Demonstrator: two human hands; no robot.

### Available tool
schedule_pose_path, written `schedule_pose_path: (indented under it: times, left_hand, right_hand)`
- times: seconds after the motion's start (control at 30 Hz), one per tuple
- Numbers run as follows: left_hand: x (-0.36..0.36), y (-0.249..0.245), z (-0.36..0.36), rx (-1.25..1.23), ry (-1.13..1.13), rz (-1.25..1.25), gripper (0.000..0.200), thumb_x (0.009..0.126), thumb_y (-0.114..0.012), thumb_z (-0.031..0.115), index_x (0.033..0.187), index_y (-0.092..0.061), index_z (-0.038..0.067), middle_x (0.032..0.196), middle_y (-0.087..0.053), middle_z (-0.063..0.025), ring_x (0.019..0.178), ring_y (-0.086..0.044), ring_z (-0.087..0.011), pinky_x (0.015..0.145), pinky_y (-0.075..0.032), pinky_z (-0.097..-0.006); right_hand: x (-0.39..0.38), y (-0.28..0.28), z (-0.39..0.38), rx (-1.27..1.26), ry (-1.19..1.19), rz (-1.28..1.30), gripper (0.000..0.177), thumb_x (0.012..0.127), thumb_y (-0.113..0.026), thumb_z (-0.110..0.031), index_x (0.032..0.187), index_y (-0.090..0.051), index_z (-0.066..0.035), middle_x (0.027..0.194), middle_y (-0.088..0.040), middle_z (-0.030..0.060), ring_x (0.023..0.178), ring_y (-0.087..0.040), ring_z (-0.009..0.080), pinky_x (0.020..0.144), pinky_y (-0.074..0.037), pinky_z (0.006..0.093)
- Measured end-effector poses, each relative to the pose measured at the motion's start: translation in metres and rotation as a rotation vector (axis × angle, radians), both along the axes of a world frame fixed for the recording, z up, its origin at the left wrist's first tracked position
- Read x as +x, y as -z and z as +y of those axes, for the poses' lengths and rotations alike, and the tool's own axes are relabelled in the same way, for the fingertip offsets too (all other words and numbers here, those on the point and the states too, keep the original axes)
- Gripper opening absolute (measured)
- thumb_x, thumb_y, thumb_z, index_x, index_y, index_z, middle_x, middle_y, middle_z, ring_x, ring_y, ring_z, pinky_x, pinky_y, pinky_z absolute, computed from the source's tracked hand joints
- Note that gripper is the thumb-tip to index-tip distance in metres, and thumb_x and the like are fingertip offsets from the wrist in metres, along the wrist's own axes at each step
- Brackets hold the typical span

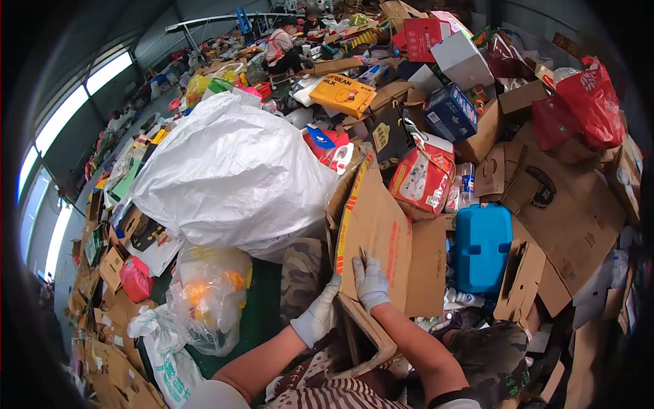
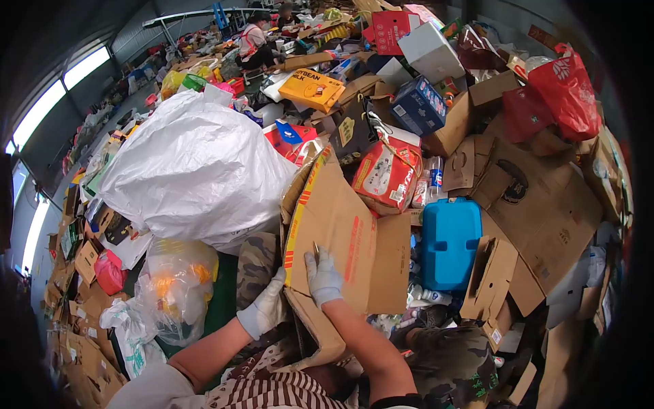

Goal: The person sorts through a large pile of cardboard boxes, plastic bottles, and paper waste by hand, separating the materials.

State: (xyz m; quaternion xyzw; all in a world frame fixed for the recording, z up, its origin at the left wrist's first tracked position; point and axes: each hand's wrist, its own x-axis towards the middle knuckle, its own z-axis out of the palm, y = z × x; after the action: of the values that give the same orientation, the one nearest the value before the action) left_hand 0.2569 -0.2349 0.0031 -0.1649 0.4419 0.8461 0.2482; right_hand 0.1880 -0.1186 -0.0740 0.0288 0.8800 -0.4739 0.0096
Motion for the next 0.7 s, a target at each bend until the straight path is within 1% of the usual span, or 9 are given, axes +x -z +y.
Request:
schedule_pose_path:
  times: [0.07, 0.13, 0.2, 0.23, 0.27, 0.3, 0.47, 0.53, 0.7]
  left_hand:
    - [-0.039, 0.005, -0.008, -0.196, 0.035, -0.079, 0.061, 0.082, -0.063, 0.048, 0.128, -0.045, 0.012, 0.120, -0.056, -0.0043, 0.108, -0.055, -0.0195, 0.092, -0.044, -0.0425]
    - [-0.071, -0.002, -0.014, -0.290, 0.284, -0.215, 0.043, 0.079, -0.064, 0.014, 0.119, -0.051, 0.007, 0.105, -0.062, -0.0073, 0.097, -0.061, -0.0217, 0.082, -0.050, -0.0440]
    - [-0.084, -0.007, -0.014, -0.372, 0.436, -0.302, 0.044, 0.072, -0.068, 0.009, 0.112, -0.052, 0.005, 0.108, -0.060, -0.0127, 0.101, -0.058, -0.0253, 0.086, -0.045, -0.0482]
    - [-0.081, 0.001, -0.016, -0.391, 0.388, -0.260, 0.042, 0.071, -0.067, 0.006, 0.110, -0.053, 0.005, 0.106, -0.060, -0.0126, 0.098, -0.059, -0.0259, 0.084, -0.046, -0.0488]
    - [-0.079, 0.015, -0.020, -0.413, 0.335, -0.216, 0.040, 0.070, -0.067, 0.004, 0.107, -0.054, 0.005, 0.103, -0.061, -0.0125, 0.095, -0.061, -0.0265, 0.082, -0.047, -0.0495]
    - [-0.079, 0.021, -0.024, -0.436, 0.283, -0.169, 0.038, 0.069, -0.067, 0.001, 0.104, -0.055, 0.004, 0.101, -0.061, -0.0125, 0.093, -0.062, -0.0271, 0.080, -0.048, -0.0502]
    - [-0.069, 0.044, -0.025, -0.534, 0.146, -0.109, 0.055, 0.067, -0.067, 0.001, 0.115, -0.041, -0.002, 0.099, -0.061, -0.0159, 0.083, -0.064, -0.0275, 0.075, -0.052, -0.0405]
    - [-0.068, 0.058, -0.005, -0.820, 0.061, -0.050, 0.059, 0.068, -0.070, 0.004, 0.117, -0.040, -0.005, 0.101, -0.060, -0.0175, 0.085, -0.063, -0.0285, 0.075, -0.052, -0.0370]
    - [-0.094, 0.030, 0.004, -0.707, 0.165, -0.162, 0.056, 0.070, -0.073, 0.012, 0.115, -0.044, -0.006, 0.103, -0.060, -0.0189, 0.090, -0.062, -0.0278, 0.074, -0.052, -0.0397]
  right_hand:
    - [-0.002, -0.002, -0.001, -0.026, 0.033, 0.044, 0.053, 0.091, -0.044, -0.046, 0.127, -0.046, -0.006, 0.121, -0.050, 0.0222, 0.107, -0.052, 0.0382, 0.091, -0.041, 0.0441]
    - [0.006, 0.012, 0.008, -0.031, 0.089, 0.081, 0.052, 0.091, -0.046, -0.045, 0.124, -0.048, -0.005, 0.120, -0.051, 0.0220, 0.105, -0.053, 0.0382, 0.090, -0.042, 0.0439]
    - [-0.001, 0.025, 0.023, -0.033, 0.151, 0.162, 0.051, 0.090, -0.047, -0.044, 0.122, -0.050, -0.004, 0.120, -0.051, 0.0218, 0.104, -0.054, 0.0383, 0.090, -0.042, 0.0433]
    - [0.000, 0.026, 0.037, -0.028, 0.180, 0.145, 0.049, 0.089, -0.052, -0.041, 0.120, -0.052, -0.002, 0.116, -0.055, 0.0206, 0.103, -0.056, 0.0328, 0.090, -0.043, 0.0383]
    - [-0.003, 0.042, 0.051, -0.577, 0.153, -0.010, 0.047, 0.088, -0.058, -0.036, 0.119, -0.053, -0.001, 0.111, -0.059, 0.0183, 0.100, -0.058, 0.0257, 0.087, -0.044, 0.0333]
    - [0.001, 0.052, 0.071, -0.557, 0.310, -0.059, 0.031, 0.089, -0.060, -0.026, 0.107, -0.058, -0.001, 0.095, -0.063, 0.0043, 0.091, -0.056, 0.0118, 0.079, -0.045, 0.0254]
    - [0.111, 0.072, 0.107, 0.281, 0.143, -0.238, 0.050, 0.080, -0.065, -0.045, 0.103, -0.060, -0.002, 0.091, -0.065, 0.0167, 0.081, -0.063, 0.0279, 0.074, -0.048, 0.0368]
    - [0.110, 0.062, 0.101, 0.077, 0.206, -0.273, 0.042, 0.080, -0.067, -0.038, 0.099, -0.062, -0.001, 0.087, -0.066, 0.0151, 0.076, -0.063, 0.0238, 0.071, -0.049, 0.0340]
    - [0.100, 0.057, 0.076, -0.268, 0.411, -0.103, 0.032, 0.078, -0.071, -0.026, 0.094, -0.062, 0.001, 0.081, -0.067, 0.0100, 0.069, -0.060, 0.0152, 0.066, -0.048, 0.0281]
